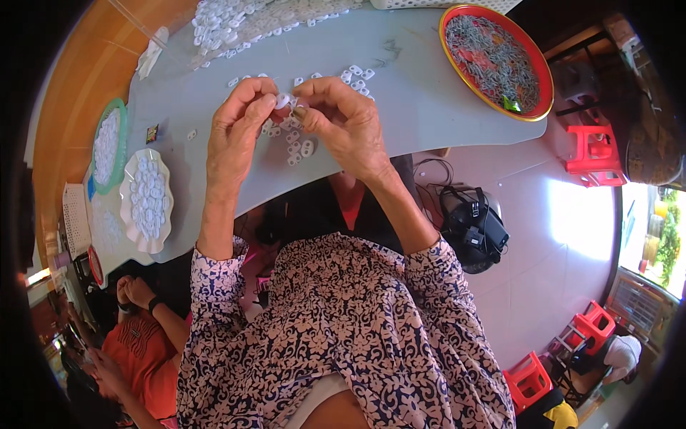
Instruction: Manually assembling small white plastic components at a table.
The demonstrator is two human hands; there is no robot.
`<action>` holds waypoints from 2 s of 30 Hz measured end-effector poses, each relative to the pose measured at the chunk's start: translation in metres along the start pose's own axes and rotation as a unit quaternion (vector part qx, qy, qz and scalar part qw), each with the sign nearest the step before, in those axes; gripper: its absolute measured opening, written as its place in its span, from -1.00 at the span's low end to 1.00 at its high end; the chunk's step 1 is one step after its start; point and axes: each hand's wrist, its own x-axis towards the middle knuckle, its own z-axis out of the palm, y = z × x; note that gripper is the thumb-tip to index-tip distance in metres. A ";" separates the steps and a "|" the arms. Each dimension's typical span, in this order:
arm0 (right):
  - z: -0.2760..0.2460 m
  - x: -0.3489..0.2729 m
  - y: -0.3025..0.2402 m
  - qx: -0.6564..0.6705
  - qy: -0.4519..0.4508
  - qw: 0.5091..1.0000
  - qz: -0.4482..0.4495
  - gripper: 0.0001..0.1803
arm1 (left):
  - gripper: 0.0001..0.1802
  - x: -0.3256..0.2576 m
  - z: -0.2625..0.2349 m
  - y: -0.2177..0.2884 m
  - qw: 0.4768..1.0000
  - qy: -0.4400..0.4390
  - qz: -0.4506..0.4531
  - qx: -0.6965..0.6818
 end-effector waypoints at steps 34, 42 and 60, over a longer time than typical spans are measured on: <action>0.004 0.000 -0.004 0.052 0.047 0.998 0.000 -0.84 | -0.77 -0.007 0.011 -0.002 0.998 0.018 0.006 0.064; 0.000 0.000 -0.003 0.004 0.036 0.999 0.005 -0.88 | -0.76 -0.008 0.008 0.003 0.997 0.018 -0.001 0.074; -0.002 -0.001 -0.002 0.041 0.045 0.998 -0.004 -0.89 | -0.76 -0.008 0.012 0.004 0.994 0.041 -0.019 0.097</action>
